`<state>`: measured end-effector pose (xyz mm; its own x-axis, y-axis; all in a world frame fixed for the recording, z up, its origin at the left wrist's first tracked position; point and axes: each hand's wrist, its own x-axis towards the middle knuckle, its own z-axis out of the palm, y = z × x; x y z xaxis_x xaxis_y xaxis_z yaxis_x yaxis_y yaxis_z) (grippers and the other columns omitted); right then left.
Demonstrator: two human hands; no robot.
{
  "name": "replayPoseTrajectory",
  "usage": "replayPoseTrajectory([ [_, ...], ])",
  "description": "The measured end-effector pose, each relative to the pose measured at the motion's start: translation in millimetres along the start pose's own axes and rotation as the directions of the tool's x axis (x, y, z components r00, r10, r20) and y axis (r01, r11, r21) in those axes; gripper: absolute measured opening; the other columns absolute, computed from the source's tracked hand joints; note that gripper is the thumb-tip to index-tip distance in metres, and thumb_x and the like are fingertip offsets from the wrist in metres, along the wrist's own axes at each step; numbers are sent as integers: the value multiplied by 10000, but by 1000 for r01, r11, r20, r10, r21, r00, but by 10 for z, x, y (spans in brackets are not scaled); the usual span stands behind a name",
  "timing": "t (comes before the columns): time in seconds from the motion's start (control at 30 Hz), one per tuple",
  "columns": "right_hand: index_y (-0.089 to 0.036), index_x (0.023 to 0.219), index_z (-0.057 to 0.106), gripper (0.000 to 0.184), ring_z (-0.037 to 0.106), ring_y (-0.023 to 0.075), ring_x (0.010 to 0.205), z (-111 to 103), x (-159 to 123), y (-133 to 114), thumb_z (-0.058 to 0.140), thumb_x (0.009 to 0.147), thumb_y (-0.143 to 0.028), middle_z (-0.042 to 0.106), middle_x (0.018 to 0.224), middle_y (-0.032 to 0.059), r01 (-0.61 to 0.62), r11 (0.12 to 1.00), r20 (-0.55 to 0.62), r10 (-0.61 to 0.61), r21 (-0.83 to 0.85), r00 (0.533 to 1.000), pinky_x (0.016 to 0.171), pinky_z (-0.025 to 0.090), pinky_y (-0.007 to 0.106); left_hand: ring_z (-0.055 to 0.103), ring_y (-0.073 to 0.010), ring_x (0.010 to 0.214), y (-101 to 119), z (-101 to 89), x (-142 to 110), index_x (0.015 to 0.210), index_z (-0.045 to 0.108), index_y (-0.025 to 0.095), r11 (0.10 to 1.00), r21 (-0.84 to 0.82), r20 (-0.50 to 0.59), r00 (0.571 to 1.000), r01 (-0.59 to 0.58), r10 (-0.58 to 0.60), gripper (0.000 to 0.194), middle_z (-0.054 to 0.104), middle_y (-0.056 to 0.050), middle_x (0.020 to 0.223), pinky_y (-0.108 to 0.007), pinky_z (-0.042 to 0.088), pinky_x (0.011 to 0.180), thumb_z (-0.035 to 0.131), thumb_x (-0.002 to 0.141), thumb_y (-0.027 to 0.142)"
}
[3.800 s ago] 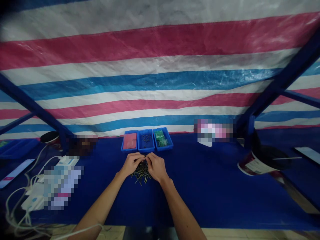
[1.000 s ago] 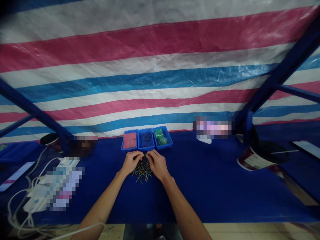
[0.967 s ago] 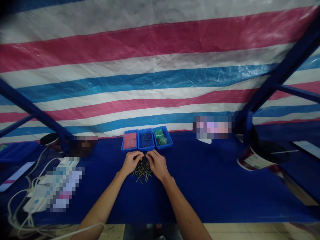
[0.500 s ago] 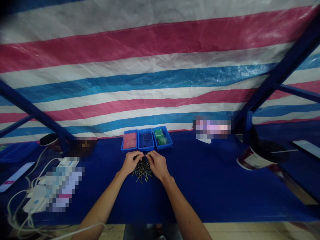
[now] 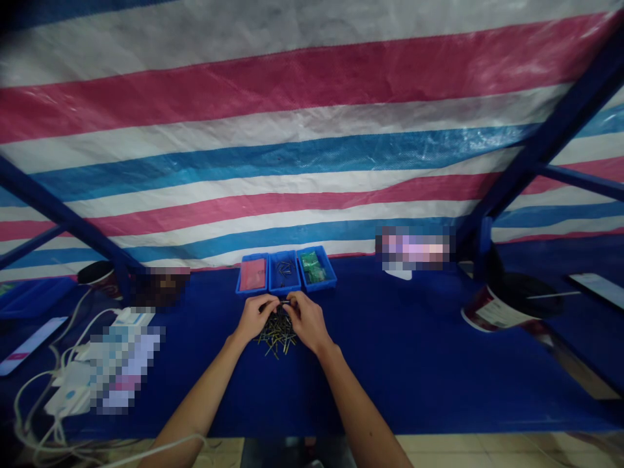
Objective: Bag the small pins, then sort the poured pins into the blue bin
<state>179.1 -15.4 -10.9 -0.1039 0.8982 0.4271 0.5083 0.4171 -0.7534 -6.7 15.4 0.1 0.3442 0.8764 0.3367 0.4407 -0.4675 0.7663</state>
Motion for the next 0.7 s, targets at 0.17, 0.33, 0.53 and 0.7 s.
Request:
replayPoseTrajectory([
  [0.17,-235,932,606,138,585,181,743,8,8,-1,482,991,-249,616,847,21,31,1000,2,-31,-1,1000,674,422,270,593,-137,623,15,-3,7,811,719,158,1000,-4,10,1000,2,-2,306,669,-16,678,-229,455,675,535,967,347],
  [0.33,-229,930,611,156,591,182,766,-6,11,-7,477,1008,-251,625,862,27,29,999,9,-29,14,1000,695,424,270,592,-132,623,14,-1,4,794,717,153,1000,-10,6,1000,6,-6,293,659,-11,670,-222,449,672,547,959,326],
  [0.53,-218,895,600,204,594,170,764,-29,13,-22,465,1031,-288,617,846,19,31,999,29,-32,6,999,712,415,259,597,-133,632,11,1,0,816,724,153,1000,-14,11,1000,11,-11,288,666,-13,680,-221,451,685,544,960,326],
  [0.7,-211,783,541,314,554,158,678,-10,6,-9,411,1051,-311,566,745,4,23,999,22,-22,-47,1000,646,377,255,600,-140,637,6,2,1,829,732,159,1000,-11,14,1000,15,-14,297,678,-19,691,-228,456,692,543,961,346],
])
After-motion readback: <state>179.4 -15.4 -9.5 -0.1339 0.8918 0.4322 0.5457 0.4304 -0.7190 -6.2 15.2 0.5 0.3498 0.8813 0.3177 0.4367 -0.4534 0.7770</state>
